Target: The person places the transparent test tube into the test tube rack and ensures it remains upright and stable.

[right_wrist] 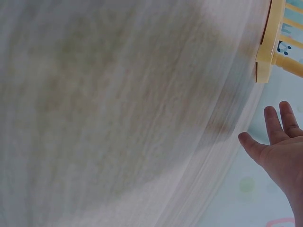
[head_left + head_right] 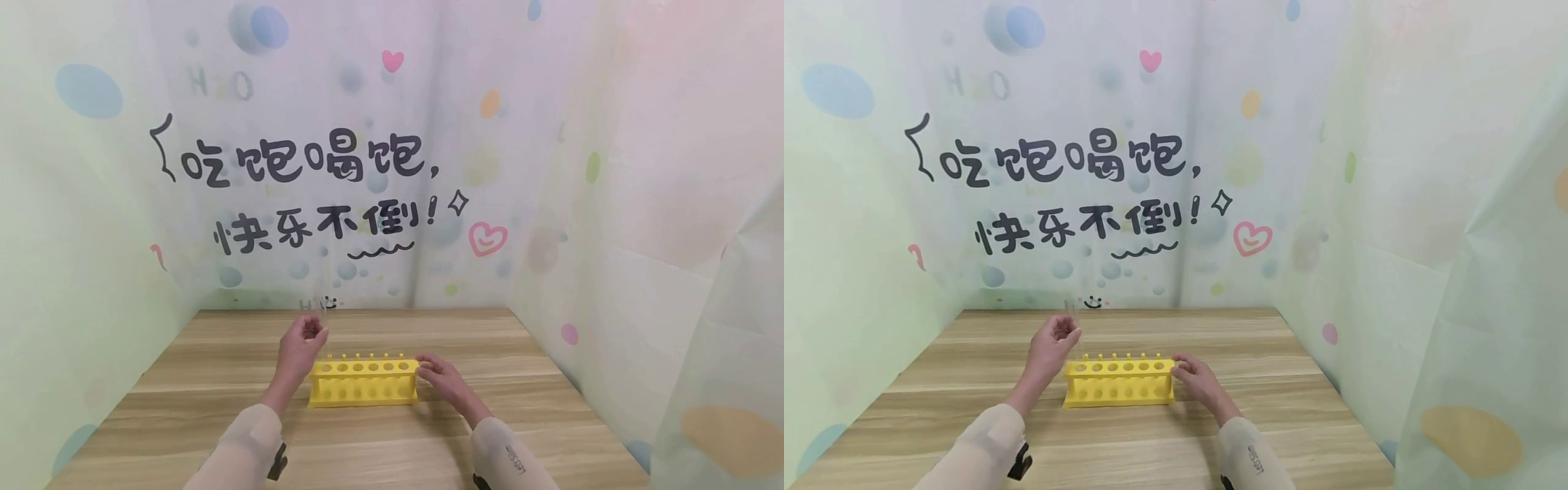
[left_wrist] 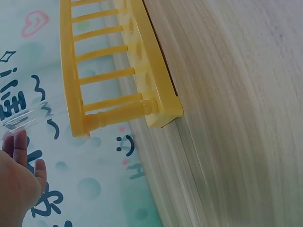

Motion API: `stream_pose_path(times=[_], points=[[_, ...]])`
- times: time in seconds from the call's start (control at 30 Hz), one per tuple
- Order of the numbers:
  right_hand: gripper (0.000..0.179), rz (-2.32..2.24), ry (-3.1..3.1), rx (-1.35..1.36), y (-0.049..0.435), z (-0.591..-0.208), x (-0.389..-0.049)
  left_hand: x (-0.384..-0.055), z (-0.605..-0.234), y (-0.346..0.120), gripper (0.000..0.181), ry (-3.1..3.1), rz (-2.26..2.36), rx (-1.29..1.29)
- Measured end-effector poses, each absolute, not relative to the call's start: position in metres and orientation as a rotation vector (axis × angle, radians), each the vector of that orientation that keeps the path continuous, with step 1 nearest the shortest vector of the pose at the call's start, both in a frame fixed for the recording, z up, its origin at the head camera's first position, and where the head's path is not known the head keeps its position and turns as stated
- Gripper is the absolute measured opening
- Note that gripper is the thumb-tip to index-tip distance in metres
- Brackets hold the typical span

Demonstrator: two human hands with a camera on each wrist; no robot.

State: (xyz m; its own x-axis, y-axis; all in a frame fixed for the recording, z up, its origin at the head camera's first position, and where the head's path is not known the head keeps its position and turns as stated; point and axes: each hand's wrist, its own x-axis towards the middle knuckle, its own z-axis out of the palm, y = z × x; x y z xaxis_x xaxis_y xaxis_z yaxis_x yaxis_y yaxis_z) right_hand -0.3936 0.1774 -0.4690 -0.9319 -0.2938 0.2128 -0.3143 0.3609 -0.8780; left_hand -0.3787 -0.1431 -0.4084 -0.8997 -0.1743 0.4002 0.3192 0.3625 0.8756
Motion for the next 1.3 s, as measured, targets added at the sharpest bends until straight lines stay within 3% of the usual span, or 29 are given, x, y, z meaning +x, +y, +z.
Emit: stream_pose_path(times=[0.97,1.2,1.3], points=[[0.035,1.696,-2.583,0.589,0.181,-0.471,-0.397,-0.376,-0.426,-0.147,0.028,-2.270,-1.543,-0.149],[0.031,1.684,-2.579,0.610,0.176,-0.453,-0.380,-0.374,-0.430,-0.147,0.030,-2.296,-1.521,-0.154],[0.032,1.696,-2.578,0.591,0.178,-0.465,-0.392,-0.374,-0.431,-0.146,0.030,-2.304,-1.527,-0.151]])
